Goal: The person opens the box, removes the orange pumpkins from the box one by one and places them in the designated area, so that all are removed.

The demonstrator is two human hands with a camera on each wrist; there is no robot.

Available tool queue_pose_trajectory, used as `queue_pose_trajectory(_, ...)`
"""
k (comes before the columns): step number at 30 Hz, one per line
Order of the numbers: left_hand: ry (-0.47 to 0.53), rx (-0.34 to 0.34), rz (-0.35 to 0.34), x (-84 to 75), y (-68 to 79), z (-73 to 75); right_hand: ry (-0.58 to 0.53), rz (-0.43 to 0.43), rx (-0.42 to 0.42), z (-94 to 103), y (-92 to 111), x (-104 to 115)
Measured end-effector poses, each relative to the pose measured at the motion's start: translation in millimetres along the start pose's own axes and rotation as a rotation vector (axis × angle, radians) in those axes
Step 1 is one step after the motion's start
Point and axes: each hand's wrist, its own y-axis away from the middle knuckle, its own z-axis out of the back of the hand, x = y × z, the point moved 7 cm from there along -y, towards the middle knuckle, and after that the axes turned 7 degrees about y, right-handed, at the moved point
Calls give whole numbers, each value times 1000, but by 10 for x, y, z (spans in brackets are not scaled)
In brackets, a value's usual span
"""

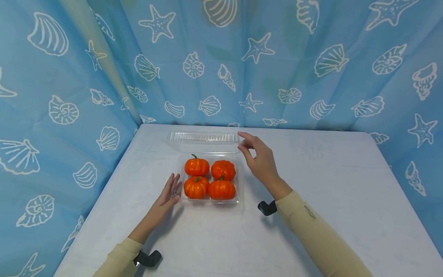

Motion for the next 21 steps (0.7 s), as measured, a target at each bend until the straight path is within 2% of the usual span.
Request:
queue_pose_trajectory(12,-3,1,7,6,3,4,76,120,-114,28,-120,17)
queue_pose_trajectory(21,-34,-8,-16,-6,-1,6,77,112,-135,23,-195,12)
